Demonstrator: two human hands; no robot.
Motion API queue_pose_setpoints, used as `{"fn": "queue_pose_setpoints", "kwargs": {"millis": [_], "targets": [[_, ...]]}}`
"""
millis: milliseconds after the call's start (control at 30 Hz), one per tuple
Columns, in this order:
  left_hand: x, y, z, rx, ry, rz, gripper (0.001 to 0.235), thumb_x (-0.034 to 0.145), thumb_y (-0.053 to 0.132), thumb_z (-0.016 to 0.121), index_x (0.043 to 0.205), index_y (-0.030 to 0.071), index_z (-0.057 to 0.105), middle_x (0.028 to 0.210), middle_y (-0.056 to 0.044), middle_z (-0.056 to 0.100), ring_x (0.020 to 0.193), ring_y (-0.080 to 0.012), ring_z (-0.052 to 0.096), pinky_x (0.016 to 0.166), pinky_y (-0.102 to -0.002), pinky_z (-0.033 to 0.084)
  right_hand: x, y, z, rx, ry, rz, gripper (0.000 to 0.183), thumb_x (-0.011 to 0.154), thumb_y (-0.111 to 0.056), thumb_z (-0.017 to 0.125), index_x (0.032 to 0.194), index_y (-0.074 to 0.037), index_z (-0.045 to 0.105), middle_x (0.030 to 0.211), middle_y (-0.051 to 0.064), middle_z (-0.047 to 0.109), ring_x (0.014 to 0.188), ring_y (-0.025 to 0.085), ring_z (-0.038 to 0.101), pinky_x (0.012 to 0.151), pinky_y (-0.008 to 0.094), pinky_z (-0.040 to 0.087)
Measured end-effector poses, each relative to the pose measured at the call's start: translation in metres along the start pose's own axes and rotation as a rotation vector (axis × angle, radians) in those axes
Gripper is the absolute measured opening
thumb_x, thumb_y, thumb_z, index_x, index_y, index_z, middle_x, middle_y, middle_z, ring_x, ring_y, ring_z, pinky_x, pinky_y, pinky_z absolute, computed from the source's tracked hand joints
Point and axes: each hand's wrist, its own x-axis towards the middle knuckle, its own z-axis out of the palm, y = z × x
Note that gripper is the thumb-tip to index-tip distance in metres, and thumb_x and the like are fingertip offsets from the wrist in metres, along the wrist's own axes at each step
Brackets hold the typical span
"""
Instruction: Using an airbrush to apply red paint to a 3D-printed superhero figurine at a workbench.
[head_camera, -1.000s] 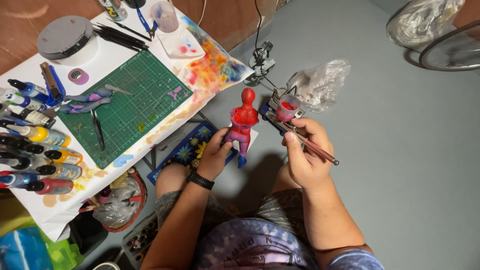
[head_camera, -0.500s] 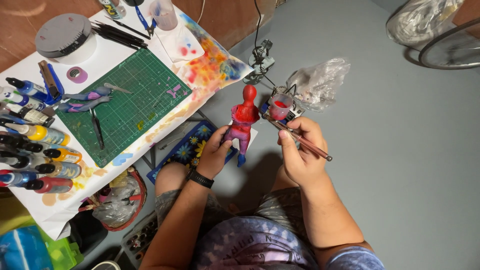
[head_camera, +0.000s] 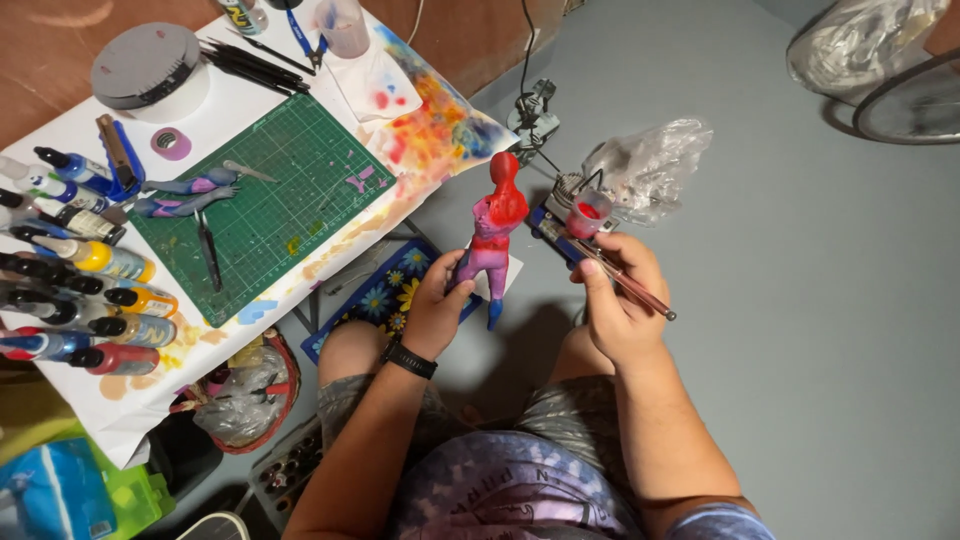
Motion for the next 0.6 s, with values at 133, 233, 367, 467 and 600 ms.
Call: {"fn": "queue_pose_setpoints", "kwargs": {"millis": [133, 233, 367, 467, 600], "targets": [[-0.004, 0.014, 0.002, -0.002, 0.045, -0.002, 0.047, 0.093, 0.009, 0.068, 0.138, 0.004, 0.056, 0.114, -0.01, 0.064, 0.105, -0.0172, 0.061, 0.094, -0.035, 0.051, -0.02, 0.034, -0.016, -0.023, -0.058, 0.028, 0.019, 0.098, 0.005, 0.064, 0.118, 0.007, 0.064, 0.075, 0.019, 0.071, 0.067, 0.021, 0.071, 0.069, 0.034, 0.055], [-0.002, 0.027, 0.003, -0.042, 0.103, -0.024, 0.048, 0.091, 0.006, 0.068, 0.138, 0.003, 0.056, 0.109, -0.009, 0.064, 0.094, -0.0152, 0.061, 0.08, -0.03, 0.055, -0.033, 0.051, -0.024, -0.139, -0.104, 0.07, 0.015, 0.098, 0.0, 0.066, 0.113, 0.001, 0.072, 0.073, 0.014, 0.073, 0.067, 0.021, 0.07, 0.067, 0.033, 0.053], [-0.002, 0.036, 0.007, -0.1, 0.17, -0.031, 0.048, 0.093, 0.003, 0.065, 0.14, 0.0, 0.053, 0.107, -0.008, 0.062, 0.09, -0.0129, 0.06, 0.076, -0.026, 0.056, -0.053, 0.073, -0.029, -0.236, -0.156, 0.057, 0.018, 0.096, 0.001, 0.069, 0.11, -0.005, 0.078, 0.076, 0.011, 0.075, 0.071, 0.025, 0.073, 0.072, 0.037, 0.056], [-0.003, 0.044, 0.008, -0.147, 0.219, -0.029, 0.048, 0.093, 0.002, 0.066, 0.139, 0.0, 0.054, 0.105, -0.008, 0.062, 0.086, -0.0118, 0.06, 0.073, -0.024, 0.057, -0.064, 0.078, -0.029, -0.254, -0.207, 0.091, 0.018, 0.097, -0.001, 0.067, 0.109, -0.006, 0.079, 0.078, 0.013, 0.075, 0.074, 0.027, 0.074, 0.074, 0.04, 0.057], [-0.004, 0.05, 0.006, -0.274, 0.207, 0.085, 0.044, 0.095, -0.001, 0.062, 0.138, -0.001, 0.053, 0.095, -0.01, 0.061, 0.073, -0.0116, 0.059, 0.064, -0.023, 0.054, -0.093, 0.102, -0.028, -0.316, -0.243, 0.129, 0.019, 0.096, -0.004, 0.068, 0.108, -0.011, 0.081, 0.085, 0.01, 0.075, 0.079, 0.028, 0.074, 0.075, 0.038, 0.057]]}}
